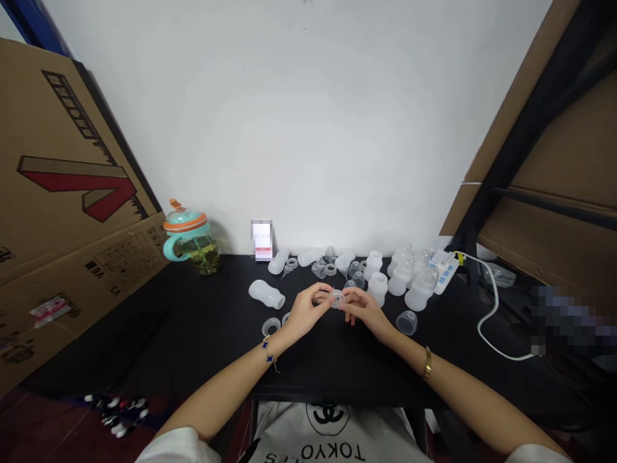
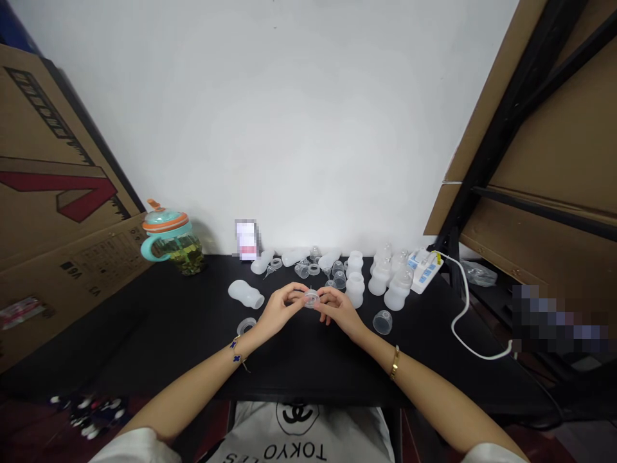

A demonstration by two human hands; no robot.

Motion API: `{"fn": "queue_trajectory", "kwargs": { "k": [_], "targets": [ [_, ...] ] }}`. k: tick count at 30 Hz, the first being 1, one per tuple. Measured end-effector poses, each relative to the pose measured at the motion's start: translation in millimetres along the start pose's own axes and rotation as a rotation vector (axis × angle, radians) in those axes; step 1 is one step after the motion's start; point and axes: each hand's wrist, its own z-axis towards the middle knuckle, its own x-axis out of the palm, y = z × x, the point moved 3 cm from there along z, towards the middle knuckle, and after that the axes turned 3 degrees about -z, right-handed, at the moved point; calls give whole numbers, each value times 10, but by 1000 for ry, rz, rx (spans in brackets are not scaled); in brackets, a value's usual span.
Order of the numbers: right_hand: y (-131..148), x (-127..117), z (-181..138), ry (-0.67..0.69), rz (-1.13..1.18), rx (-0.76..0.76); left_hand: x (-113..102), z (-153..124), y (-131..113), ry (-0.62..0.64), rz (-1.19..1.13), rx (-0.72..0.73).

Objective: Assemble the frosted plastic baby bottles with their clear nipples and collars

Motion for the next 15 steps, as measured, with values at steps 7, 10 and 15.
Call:
{"fn": "queue_trajectory", "kwargs": {
  "k": [7,10,15],
  "targets": [
    [9,18,-7,26,-15,8,-27,9,25,-11,27,-40],
    [1,25,0,53,-13,13,-24,6,5,-6,54,-29],
    [-5,-9,5,-9,-7,-10,14,1,-12,8,-4,-20]
  ]
}}
